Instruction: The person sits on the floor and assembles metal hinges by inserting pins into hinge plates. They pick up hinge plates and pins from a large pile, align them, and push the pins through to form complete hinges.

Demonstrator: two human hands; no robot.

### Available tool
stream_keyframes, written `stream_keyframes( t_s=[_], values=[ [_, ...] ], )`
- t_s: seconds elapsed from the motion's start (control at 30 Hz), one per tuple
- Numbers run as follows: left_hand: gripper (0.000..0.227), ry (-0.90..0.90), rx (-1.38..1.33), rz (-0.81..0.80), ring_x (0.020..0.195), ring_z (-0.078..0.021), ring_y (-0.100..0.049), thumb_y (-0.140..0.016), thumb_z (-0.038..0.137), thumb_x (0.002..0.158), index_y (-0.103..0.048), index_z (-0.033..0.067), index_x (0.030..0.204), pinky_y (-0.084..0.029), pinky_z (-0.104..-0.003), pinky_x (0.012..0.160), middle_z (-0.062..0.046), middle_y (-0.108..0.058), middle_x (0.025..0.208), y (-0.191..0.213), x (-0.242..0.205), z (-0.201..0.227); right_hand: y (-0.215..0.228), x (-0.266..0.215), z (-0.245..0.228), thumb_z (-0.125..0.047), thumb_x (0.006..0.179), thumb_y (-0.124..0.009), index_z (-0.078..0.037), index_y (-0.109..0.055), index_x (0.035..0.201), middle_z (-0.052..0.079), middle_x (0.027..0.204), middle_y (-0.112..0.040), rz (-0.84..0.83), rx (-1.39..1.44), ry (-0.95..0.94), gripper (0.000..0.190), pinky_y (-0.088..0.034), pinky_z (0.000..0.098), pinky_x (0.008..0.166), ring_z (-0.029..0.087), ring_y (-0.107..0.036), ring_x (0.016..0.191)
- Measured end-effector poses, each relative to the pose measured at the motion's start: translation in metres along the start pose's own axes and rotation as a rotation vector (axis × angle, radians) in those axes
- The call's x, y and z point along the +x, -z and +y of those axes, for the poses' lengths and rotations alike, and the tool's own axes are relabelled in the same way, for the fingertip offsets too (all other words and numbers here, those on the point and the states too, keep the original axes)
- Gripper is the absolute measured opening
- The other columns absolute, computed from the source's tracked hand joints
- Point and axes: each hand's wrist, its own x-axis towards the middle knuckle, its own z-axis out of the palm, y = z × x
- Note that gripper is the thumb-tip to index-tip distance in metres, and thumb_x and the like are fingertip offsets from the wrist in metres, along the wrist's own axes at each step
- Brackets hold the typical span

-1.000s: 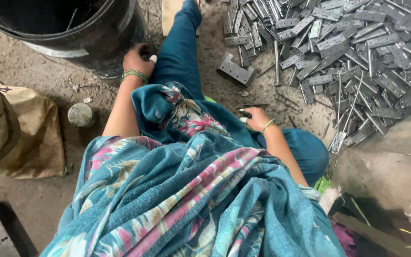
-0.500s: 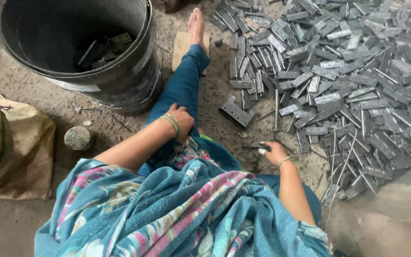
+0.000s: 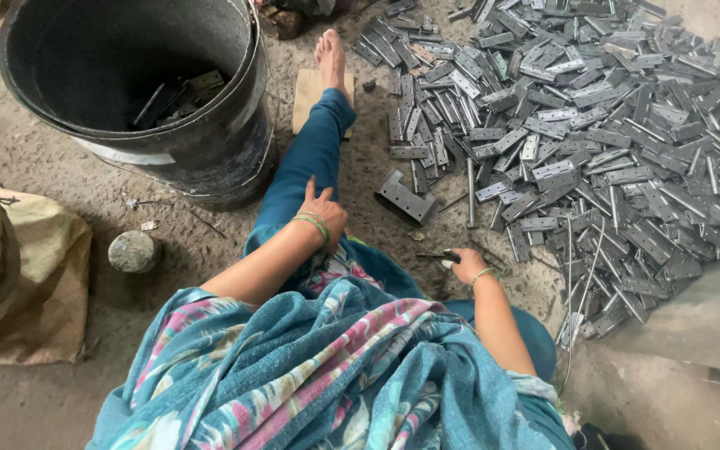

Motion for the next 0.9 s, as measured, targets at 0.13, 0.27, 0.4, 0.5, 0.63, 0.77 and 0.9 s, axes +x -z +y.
stream_keyframes(
  t_s=[0.13, 0.27, 0.4, 0.5, 0.63, 0.77, 0.9],
  values=[
    [0.053, -0.036, -0.002, 0.048, 0.142, -0.0364, -0.043, -0.089, 0.029, 0.062, -0.078, 0.0103, 0.11, -0.002, -0.076, 0.119, -0.013, -0.073, 0.119, -0.004, 0.002, 0.002, 0.01, -0.016, -0.008, -0.025, 0.082, -0.079, -0.012, -0.071, 0.127, 0.024, 0.116, -0.072, -0.023, -0.053, -0.006, 0.047, -0.054, 0.0429, 0.095, 0.039, -0.069, 0.109],
    [0.051, -0.048, 0.021, 0.049, 0.142, -0.0349, -0.043, -0.09, 0.028, 0.059, -0.08, 0.0124, 0.106, -0.001, -0.077, 0.118, -0.011, -0.071, 0.121, -0.004, 0.009, 0.005, 0.054, -0.017, -0.005, -0.023, 0.082, -0.074, -0.017, -0.074, 0.126, 0.02, 0.107, -0.079, -0.036, 0.018, 0.005, 0.044, -0.057, 0.041, 0.089, 0.032, -0.076, 0.097],
    [0.047, -0.081, 0.056, 0.093, 0.14, -0.0334, -0.045, -0.089, 0.031, 0.061, -0.079, 0.0145, 0.104, -0.002, -0.076, 0.117, -0.009, -0.072, 0.12, -0.003, 0.013, 0.016, 0.103, -0.025, 0.012, -0.033, 0.087, -0.079, -0.02, -0.072, 0.132, 0.023, 0.097, -0.077, 0.118, -0.03, -0.12, 0.048, -0.056, 0.0422, 0.084, 0.032, -0.074, 0.087],
    [0.03, -0.1, 0.113, 0.264, 0.145, -0.0351, -0.039, -0.078, 0.028, 0.073, -0.08, 0.0154, 0.099, 0.002, -0.08, 0.115, -0.008, -0.073, 0.116, 0.008, 0.009, 0.013, 0.126, -0.018, 0.006, -0.03, 0.084, -0.081, -0.013, -0.073, 0.129, 0.023, 0.098, -0.076, 0.251, -0.031, 0.001, 0.049, -0.055, 0.042, 0.084, 0.031, -0.072, 0.087],
    [0.021, -0.09, 0.099, 0.578, 0.148, -0.0359, -0.036, -0.067, 0.025, 0.08, -0.081, 0.0158, 0.093, 0.005, -0.081, 0.112, -0.006, -0.073, 0.116, 0.015, 0.008, 0.024, 0.102, -0.036, 0.006, -0.033, 0.083, -0.081, -0.015, -0.074, 0.13, 0.025, 0.095, -0.076, 0.188, -0.003, -0.081, 0.05, -0.056, 0.0424, 0.085, 0.033, -0.072, 0.087],
    [0.022, -0.063, 0.064, 0.575, 0.147, -0.0391, -0.036, -0.068, 0.023, 0.079, -0.08, 0.0147, 0.096, 0.005, -0.081, 0.111, -0.006, -0.072, 0.118, 0.035, 0.022, 0.042, 0.069, -0.068, 0.008, -0.027, 0.081, -0.081, -0.01, -0.075, 0.125, 0.026, 0.103, -0.075, 0.162, -0.063, -0.004, 0.048, -0.055, 0.0404, 0.088, 0.032, -0.072, 0.094],
    [0.036, -0.084, -0.034, 0.357, 0.142, -0.0402, -0.041, -0.073, 0.023, 0.075, -0.076, 0.0164, 0.11, 0.002, -0.079, 0.114, -0.008, -0.071, 0.119, 0.042, 0.052, 0.068, 0.052, -0.116, 0.023, -0.025, 0.083, -0.077, -0.01, -0.076, 0.123, 0.019, 0.1, -0.08, 0.196, 0.212, -0.13, 0.043, -0.056, 0.04, 0.085, 0.027, -0.075, 0.092]
  ],
)
